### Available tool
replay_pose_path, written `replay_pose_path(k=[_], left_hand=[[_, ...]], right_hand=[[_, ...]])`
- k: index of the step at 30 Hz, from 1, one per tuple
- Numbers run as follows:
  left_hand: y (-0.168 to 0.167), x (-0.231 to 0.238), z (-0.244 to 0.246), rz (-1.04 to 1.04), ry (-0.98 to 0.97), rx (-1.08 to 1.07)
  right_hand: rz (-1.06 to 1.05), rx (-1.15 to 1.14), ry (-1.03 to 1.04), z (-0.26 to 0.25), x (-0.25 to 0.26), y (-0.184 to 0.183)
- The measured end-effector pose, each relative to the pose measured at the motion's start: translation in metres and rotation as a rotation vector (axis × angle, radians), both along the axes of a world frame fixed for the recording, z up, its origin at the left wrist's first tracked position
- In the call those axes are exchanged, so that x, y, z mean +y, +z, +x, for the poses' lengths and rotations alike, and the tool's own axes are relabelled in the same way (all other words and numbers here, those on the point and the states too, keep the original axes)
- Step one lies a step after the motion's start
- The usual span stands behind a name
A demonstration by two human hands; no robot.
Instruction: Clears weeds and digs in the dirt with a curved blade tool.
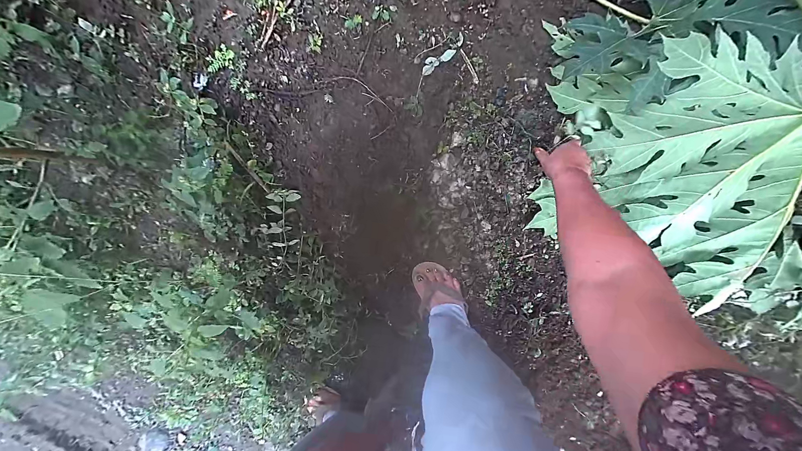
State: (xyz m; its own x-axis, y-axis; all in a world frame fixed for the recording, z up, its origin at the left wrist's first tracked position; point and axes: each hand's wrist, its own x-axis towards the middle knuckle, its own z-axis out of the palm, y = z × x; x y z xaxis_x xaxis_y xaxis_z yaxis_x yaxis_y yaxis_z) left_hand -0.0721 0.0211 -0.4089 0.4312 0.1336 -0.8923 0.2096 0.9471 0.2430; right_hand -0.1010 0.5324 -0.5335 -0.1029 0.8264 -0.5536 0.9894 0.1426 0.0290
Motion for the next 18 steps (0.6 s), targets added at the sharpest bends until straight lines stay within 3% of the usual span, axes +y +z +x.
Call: replay_pose_path(k=[9, 15, 18], left_hand=[[0.000, 0.006, -0.008, 0.019, -0.012, -0.044], [0.000, 0.002, -0.006, 0.010, -0.024, -0.021], [-0.002, -0.002, -0.004, 0.007, -0.044, -0.013]], right_hand=[[-0.169, -0.117, 0.129, 0.018, 0.014, -0.024], [-0.175, 0.007, -0.066, 0.021, 0.007, -0.025], [-0.218, -0.018, 0.013, 0.020, 0.000, -0.027]])
